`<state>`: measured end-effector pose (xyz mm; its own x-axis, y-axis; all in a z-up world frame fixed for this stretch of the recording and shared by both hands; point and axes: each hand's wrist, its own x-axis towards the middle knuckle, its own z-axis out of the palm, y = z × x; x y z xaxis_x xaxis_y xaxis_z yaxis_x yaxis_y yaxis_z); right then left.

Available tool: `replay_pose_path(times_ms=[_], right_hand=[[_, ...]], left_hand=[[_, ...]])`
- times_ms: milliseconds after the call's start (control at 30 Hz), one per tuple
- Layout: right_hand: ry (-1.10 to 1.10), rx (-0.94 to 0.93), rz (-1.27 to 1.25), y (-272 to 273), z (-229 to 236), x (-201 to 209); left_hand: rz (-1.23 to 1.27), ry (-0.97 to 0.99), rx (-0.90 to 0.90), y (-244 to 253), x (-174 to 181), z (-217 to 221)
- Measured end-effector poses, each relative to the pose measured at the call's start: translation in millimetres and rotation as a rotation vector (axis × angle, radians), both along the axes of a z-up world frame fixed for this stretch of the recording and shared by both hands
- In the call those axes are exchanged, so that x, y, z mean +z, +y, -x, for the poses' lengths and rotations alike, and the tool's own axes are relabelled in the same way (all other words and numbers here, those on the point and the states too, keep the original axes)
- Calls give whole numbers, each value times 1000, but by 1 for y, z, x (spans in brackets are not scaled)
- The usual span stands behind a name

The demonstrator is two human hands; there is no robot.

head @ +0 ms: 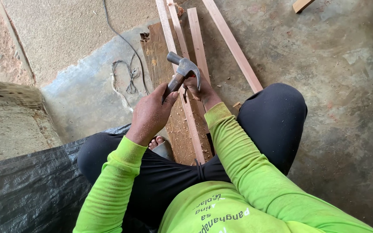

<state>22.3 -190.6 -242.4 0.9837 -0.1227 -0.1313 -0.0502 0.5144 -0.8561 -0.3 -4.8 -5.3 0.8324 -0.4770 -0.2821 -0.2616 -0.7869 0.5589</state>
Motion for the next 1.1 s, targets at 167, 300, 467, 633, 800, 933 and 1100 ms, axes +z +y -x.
replay_pose_path(times_ms=[167, 300, 467, 633, 800, 933, 1100], right_hand=[[-20, 19, -49, 0, 6, 3], [-64, 60, -84, 5, 5, 19], [-90, 53, -45, 4, -3, -2], [-38, 36, -36, 3, -1, -14], [-15, 98, -206, 3, -5, -40], [-41, 80, -138, 1, -6, -19], [-48, 70, -210, 6, -11, -23]], left_hand=[[96, -168, -32, -10, 19, 4], [30, -226, -87, -10, -10, 3], [-58, -206, -109, -17, 2, -8], [42, -246, -63, -18, 13, -4], [-122, -232, -138, -13, -17, -19], [-42, -175, -110, -21, 16, -13], [-153, -136, -76, -20, 2, -13]])
